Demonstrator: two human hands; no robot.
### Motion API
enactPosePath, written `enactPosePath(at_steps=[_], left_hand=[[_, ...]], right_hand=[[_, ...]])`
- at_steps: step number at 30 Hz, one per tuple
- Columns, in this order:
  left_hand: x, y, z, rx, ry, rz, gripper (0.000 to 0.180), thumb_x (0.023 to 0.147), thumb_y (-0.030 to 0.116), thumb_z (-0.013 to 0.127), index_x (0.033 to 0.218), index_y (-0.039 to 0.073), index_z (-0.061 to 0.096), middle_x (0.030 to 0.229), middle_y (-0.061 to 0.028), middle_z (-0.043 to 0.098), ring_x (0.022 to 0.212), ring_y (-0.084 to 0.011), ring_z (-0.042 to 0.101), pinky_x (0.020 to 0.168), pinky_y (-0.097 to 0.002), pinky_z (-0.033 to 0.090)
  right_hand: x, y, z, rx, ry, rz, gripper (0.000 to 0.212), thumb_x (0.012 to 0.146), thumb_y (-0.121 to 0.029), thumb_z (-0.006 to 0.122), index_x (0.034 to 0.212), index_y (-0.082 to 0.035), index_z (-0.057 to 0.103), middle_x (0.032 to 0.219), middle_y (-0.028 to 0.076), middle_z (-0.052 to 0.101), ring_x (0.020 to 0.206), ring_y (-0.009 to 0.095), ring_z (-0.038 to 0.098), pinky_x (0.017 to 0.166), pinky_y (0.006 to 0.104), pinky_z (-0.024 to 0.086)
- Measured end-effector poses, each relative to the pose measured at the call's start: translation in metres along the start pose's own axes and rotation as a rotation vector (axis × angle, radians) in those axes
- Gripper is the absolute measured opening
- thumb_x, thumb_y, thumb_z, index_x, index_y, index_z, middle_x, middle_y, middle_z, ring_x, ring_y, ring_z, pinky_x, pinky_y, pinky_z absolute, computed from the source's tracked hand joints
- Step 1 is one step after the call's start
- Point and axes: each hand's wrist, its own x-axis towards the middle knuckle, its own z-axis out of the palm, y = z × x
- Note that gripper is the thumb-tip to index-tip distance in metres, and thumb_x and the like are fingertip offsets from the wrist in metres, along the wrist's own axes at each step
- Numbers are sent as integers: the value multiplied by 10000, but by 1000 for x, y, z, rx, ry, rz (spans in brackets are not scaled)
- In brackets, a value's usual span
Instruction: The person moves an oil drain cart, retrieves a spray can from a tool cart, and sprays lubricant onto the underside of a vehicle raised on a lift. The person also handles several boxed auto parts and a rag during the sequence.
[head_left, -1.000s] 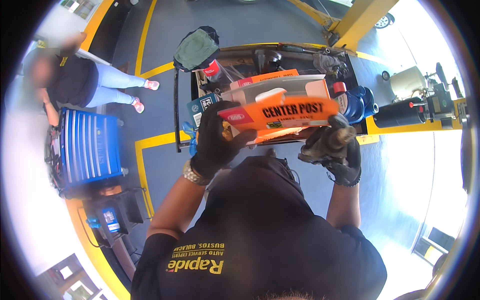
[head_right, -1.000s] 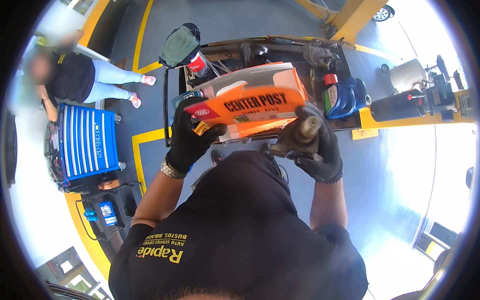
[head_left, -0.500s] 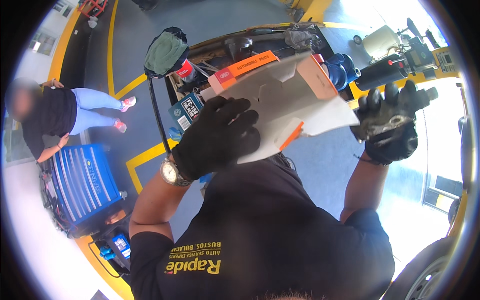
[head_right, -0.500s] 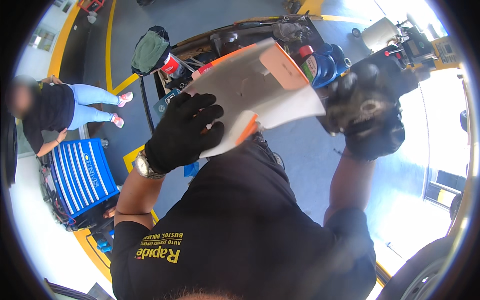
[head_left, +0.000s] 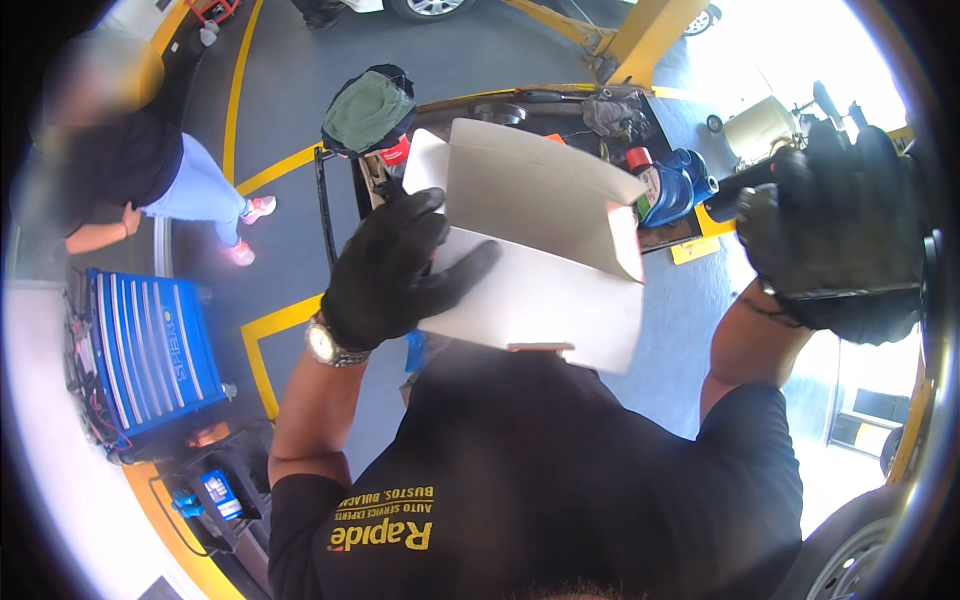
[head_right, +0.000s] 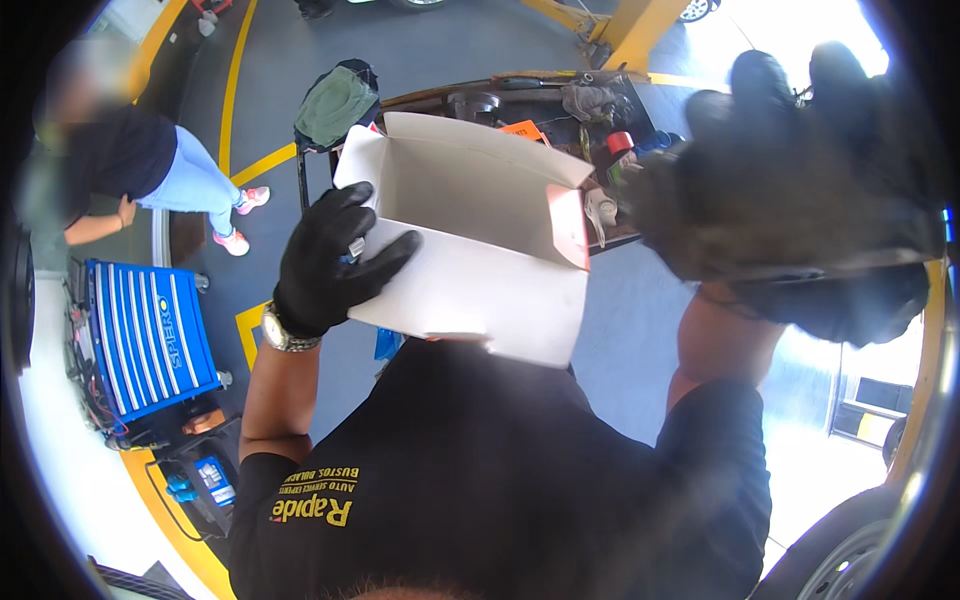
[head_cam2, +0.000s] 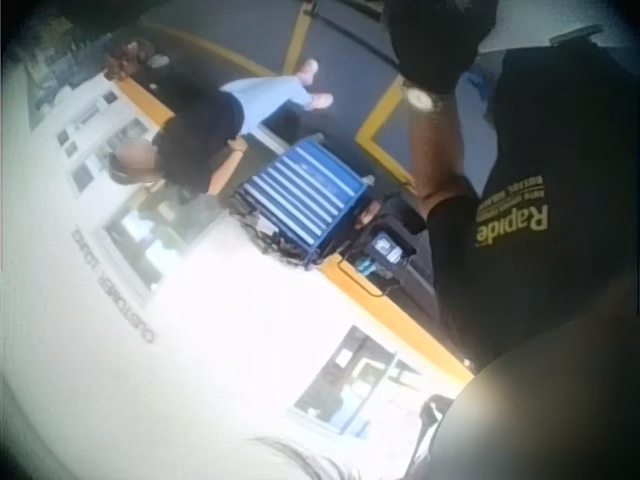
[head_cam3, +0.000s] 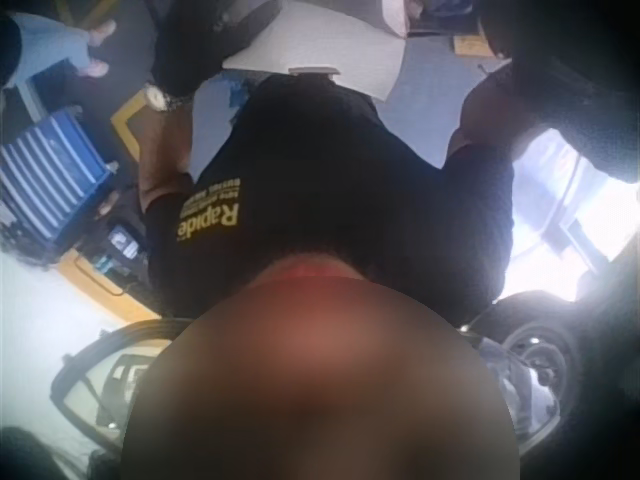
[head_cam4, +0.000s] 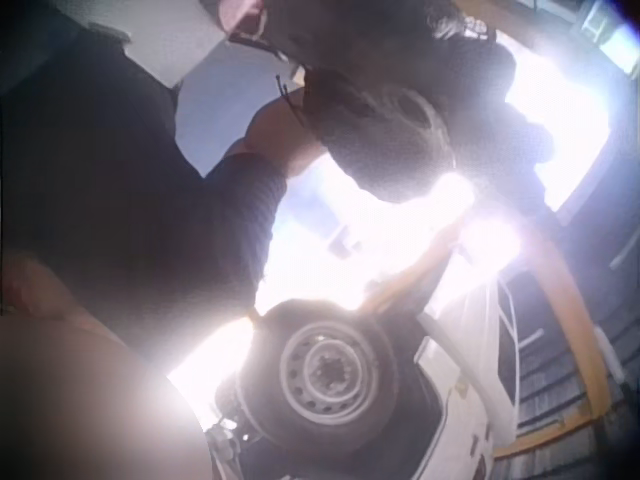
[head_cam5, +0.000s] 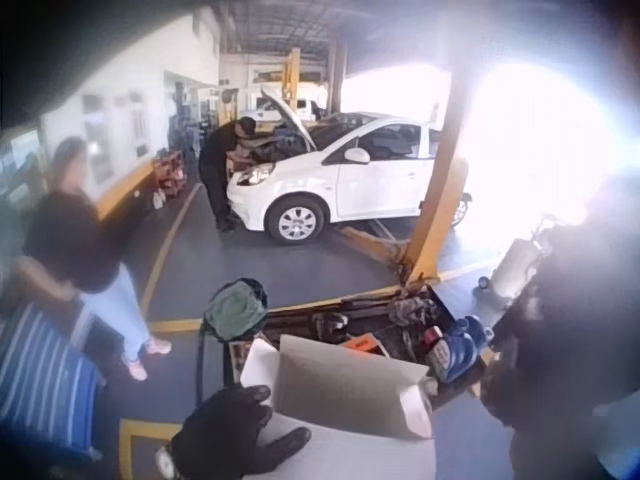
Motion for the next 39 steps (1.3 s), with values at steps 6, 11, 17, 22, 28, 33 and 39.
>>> enactPosePath(at_steps=[6, 11, 17, 22, 28, 33, 39], left_hand=[[-15, 10, 21, 31, 143, 69, 378, 701, 103, 882, 1048, 237, 818, 1182, -114, 581, 1152, -356, 632, 880, -457, 609], [-32, 19, 28, 13, 1, 26, 300, 734, 136, 861, 1014, 234, 818, 1057, -101, 605, 1125, -348, 637, 938, -537, 584], [-42, 25, 33, -17, 155, -96, 396, 764, 124, 821, 1144, 227, 776, 1057, -105, 622, 1105, -326, 635, 967, -543, 583], [-41, 20, 37, -38, 184, -171, 376, 796, 130, 828, 1166, 151, 760, 1245, -137, 580, 1192, -342, 592, 992, -520, 552], [-56, 41, 76, -198, 246, -725, 858, 814, 195, 853, 1514, -13, 403, 1390, -220, 502, 1299, -374, 531, 1038, -478, 510], [-91, 74, 111, -730, 62, -1070, 712, 894, 195, 821, 1438, -45, 429, 1291, -169, 583, 1172, -258, 626, 962, -370, 547], [-117, 80, 133, -714, -222, -1036, 610, 930, 192, 790, 1406, -39, 486, 1146, -105, 644, 946, -157, 662, 846, -302, 562]], right_hand=[[-2, 25, 56, -290, -335, 171, 580, 956, -138, 692, 1464, -15, 439, 1296, 175, 611, 1171, 306, 641, 1038, 439, 524], [27, 60, 75, -965, -738, 239, 635, 942, -94, 721, 1498, -2, 428, 1316, 154, 603, 1207, 269, 618, 1046, 408, 494], [39, 64, 70, -879, -670, 234, 618, 925, -123, 747, 1472, -20, 479, 1351, 154, 617, 1210, 265, 635, 1056, 390, 492], [38, 75, 63, -1019, -841, 135, 694, 887, -210, 774, 1497, -49, 483, 1372, 184, 625, 1214, 322, 650, 1021, 418, 521], [26, 103, 29, -1259, -974, 378, 618, 931, -260, 722, 1474, -50, 513, 1395, 189, 614, 1267, 339, 607, 1097, 406, 474], [29, 126, 4, -1270, -1061, 642, 373, 1029, -204, 577, 1382, -89, 610, 1380, 117, 637, 1269, 269, 608, 1102, 355, 457], [40, 92, -16, -1379, -869, 845, 371, 1079, -238, 485, 1411, -107, 589, 1396, 88, 633, 1259, 200, 614, 1081, 317, 463]])
